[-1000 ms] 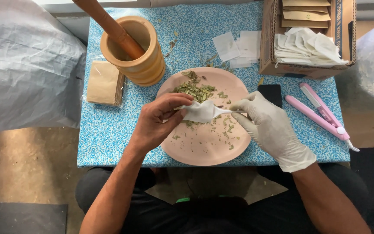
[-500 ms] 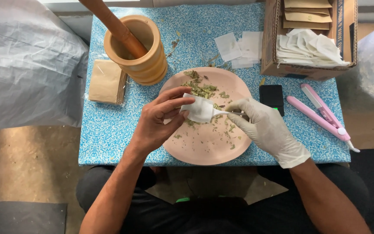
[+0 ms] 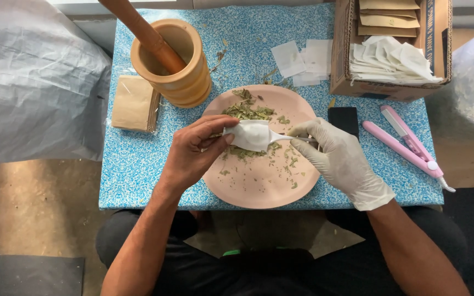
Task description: The person scoops dried green herbs from a pink plate into small white filter bags using a plastic spoon. They weigh each filled bag on a digital scale and then use a pink handheld sealer to close the top of the bag before placing it aside.
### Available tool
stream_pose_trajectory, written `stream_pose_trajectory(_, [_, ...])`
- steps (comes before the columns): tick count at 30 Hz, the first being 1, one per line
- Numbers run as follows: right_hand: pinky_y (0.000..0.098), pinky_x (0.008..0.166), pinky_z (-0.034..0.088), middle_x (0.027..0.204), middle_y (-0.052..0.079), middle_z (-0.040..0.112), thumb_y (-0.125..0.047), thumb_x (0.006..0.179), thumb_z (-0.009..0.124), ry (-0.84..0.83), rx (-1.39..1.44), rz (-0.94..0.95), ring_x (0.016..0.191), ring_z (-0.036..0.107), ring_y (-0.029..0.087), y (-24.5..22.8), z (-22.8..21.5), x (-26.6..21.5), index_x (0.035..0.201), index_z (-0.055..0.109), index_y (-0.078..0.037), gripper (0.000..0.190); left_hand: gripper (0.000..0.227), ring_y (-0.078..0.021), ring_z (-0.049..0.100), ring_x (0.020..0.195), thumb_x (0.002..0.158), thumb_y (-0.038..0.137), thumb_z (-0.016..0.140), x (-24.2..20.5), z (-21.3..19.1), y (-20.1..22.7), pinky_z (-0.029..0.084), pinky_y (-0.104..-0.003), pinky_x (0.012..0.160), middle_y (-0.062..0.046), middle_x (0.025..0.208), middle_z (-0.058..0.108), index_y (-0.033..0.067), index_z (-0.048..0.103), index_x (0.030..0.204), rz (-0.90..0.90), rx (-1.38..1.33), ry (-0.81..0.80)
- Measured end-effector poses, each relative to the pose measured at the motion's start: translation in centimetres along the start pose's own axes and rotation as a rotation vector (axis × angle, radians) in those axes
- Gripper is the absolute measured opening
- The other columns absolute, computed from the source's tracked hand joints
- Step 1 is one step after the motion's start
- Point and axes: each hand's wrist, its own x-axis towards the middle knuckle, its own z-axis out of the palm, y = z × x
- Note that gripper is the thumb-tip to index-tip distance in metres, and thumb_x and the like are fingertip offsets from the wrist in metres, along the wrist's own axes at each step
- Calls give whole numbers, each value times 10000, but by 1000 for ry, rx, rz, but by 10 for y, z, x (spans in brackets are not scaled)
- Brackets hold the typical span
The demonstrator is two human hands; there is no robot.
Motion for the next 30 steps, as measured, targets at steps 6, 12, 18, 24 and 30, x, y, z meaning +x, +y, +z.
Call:
stream_pose_trajectory(6, [270, 624, 534, 886, -1, 684, -149, 1037, 835, 19, 18, 16, 731, 616, 124, 4, -6, -1, 1190, 849, -154, 154, 340, -188, 778, 1201, 1044, -12, 784, 2, -10, 2, 707, -345, 933, -103, 1299, 828, 83, 807, 1370, 36, 66, 26])
stream_pose_trajectory(12, [306, 651, 560, 968, 23, 716, -142, 1063, 812, 91, -155, -82, 745, 658, 154, 15, -11, -1, 1231, 828, -146, 168, 318, -141, 743, 1124, 1044, -16, 799, 2, -26, 4, 696, -335, 933, -131, 1299, 823, 61, 806, 1352, 64, 100, 111])
stream_pose_trajectory(18, [346, 778, 605, 1062, -45, 697, -204, 1082, 788, 137, -608, -293, 896, 709, 190, 26, -10, 0, 1253, 797, -247, 176, 296, -150, 755, 1108, 1047, -22, 797, 2, -26, 7, 691, -329, 921, -136, 1290, 829, 53, 813, 1334, 70, 99, 119])
stream_pose_trajectory(24, [273, 681, 563, 1060, -32, 753, -140, 1085, 808, 127, -249, -184, 763, 666, 130, 13, -17, -1, 1217, 832, -208, 150, 299, -162, 753, 1107, 1032, -29, 802, 3, -20, 9, 703, -353, 938, -155, 1291, 825, 39, 811, 1323, 65, 56, 116])
stream_pose_trajectory(30, [353, 739, 587, 1107, 7, 787, -158, 1018, 829, 46, -259, -104, 889, 704, 204, 9, -12, -7, 1177, 872, -185, 166, 292, -202, 771, 1185, 1036, -57, 776, 4, -22, 0, 690, -362, 992, -181, 1350, 804, 3, 792, 1322, 57, -15, 124])
